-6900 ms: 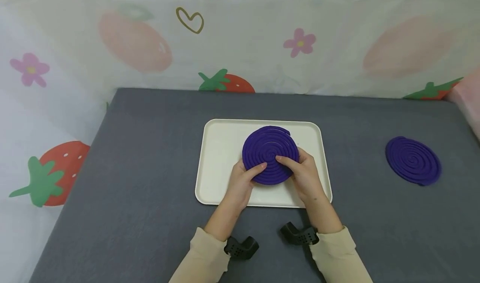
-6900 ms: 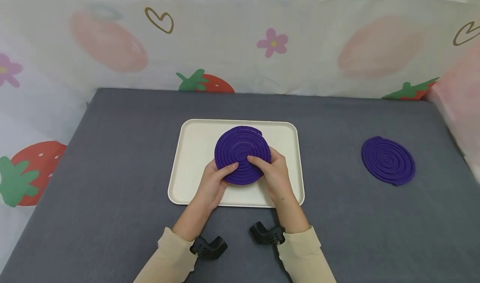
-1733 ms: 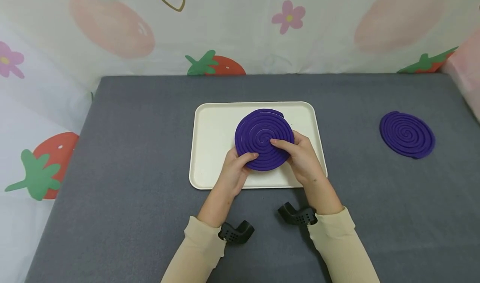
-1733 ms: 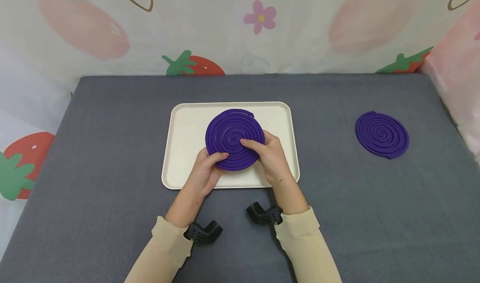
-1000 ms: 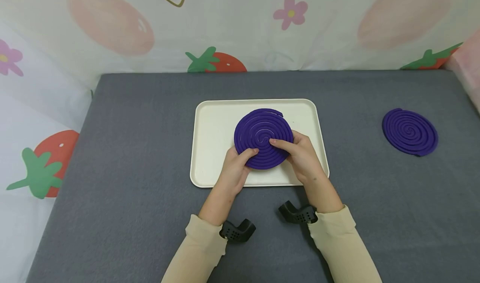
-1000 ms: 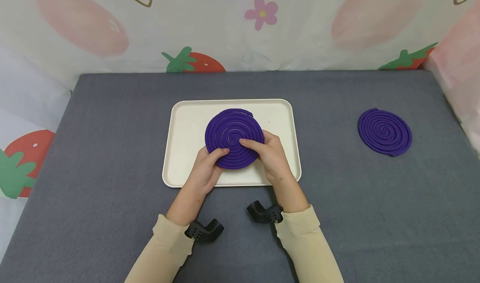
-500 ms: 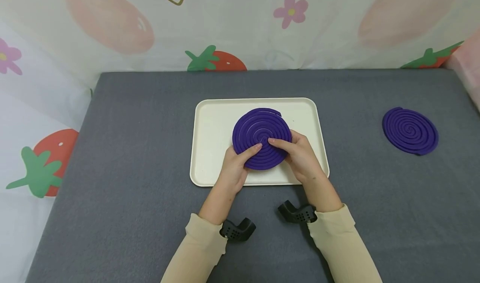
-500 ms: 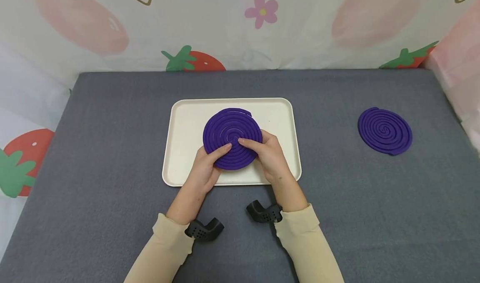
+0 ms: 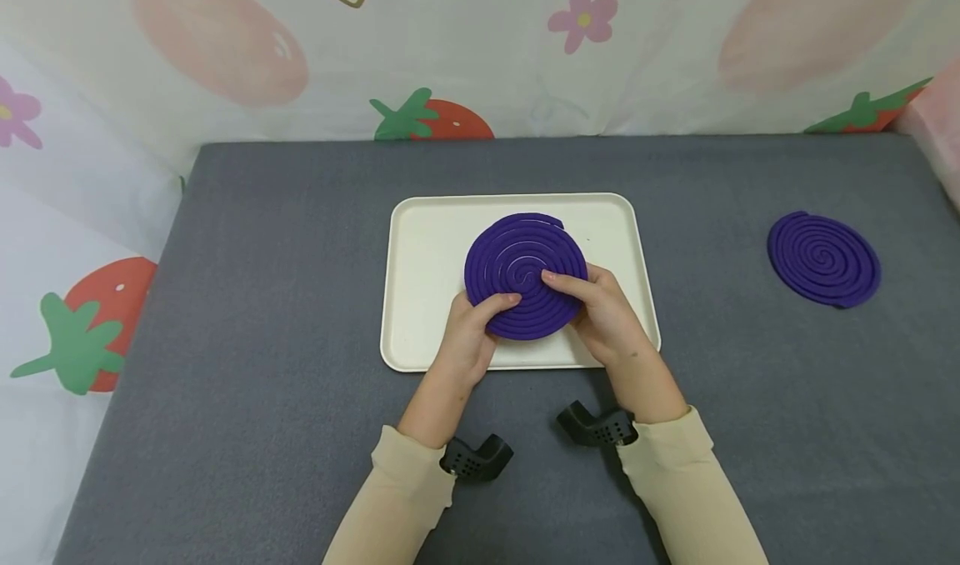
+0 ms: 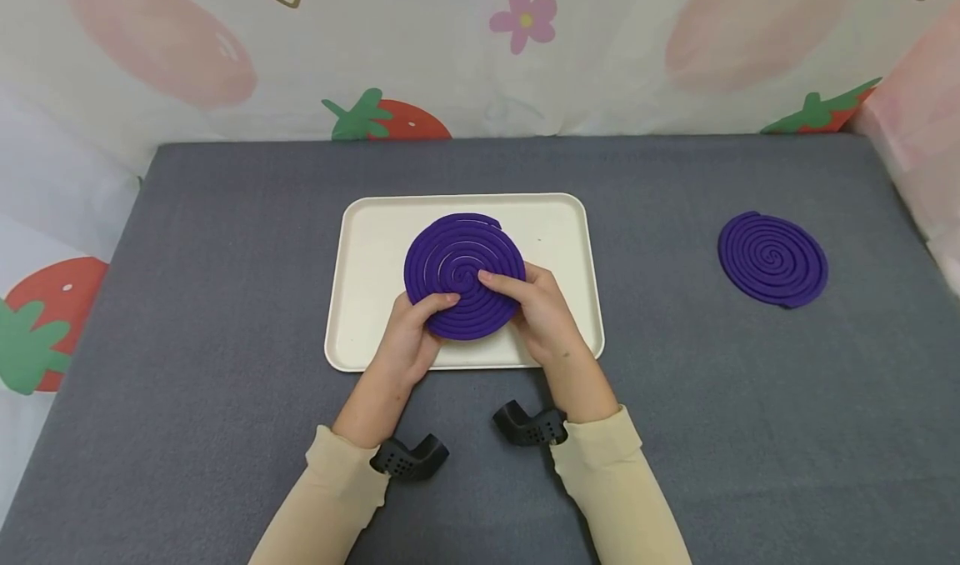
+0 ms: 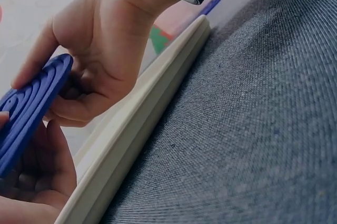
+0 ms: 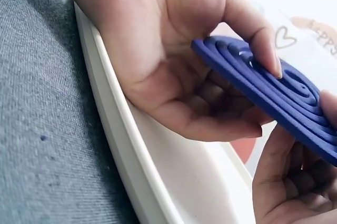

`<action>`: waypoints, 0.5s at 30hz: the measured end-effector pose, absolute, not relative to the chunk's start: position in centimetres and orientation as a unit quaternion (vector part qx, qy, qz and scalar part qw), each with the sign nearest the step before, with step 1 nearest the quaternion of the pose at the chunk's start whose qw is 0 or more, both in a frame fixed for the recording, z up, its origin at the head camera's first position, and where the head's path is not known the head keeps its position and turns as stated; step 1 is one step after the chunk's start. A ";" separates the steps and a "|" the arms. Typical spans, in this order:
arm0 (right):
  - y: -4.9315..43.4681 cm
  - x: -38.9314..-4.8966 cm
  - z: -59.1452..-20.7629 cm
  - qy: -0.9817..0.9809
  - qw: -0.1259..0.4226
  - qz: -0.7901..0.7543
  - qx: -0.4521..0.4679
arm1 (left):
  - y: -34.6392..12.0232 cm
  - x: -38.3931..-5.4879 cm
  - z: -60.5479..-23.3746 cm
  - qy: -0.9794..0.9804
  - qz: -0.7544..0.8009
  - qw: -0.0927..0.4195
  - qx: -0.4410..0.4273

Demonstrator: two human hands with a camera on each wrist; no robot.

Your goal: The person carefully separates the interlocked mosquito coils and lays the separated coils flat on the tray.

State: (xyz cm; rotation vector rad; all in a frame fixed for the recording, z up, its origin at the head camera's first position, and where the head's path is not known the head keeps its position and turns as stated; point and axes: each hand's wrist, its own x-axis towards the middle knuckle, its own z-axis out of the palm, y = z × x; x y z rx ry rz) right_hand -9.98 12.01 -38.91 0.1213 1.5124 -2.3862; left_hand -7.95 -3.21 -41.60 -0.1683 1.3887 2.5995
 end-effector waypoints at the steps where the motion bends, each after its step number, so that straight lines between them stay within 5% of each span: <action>1: 12.0 -10.0 -38.9 0.529 0.156 -0.833 0.041 | -3.2 -7.9 -41.6 0.467 0.877 0.095 -0.057; 15: 12.6 -10.3 -39.1 0.492 0.144 -0.856 0.074 | -3.5 -8.0 -41.7 0.466 0.873 0.147 0.001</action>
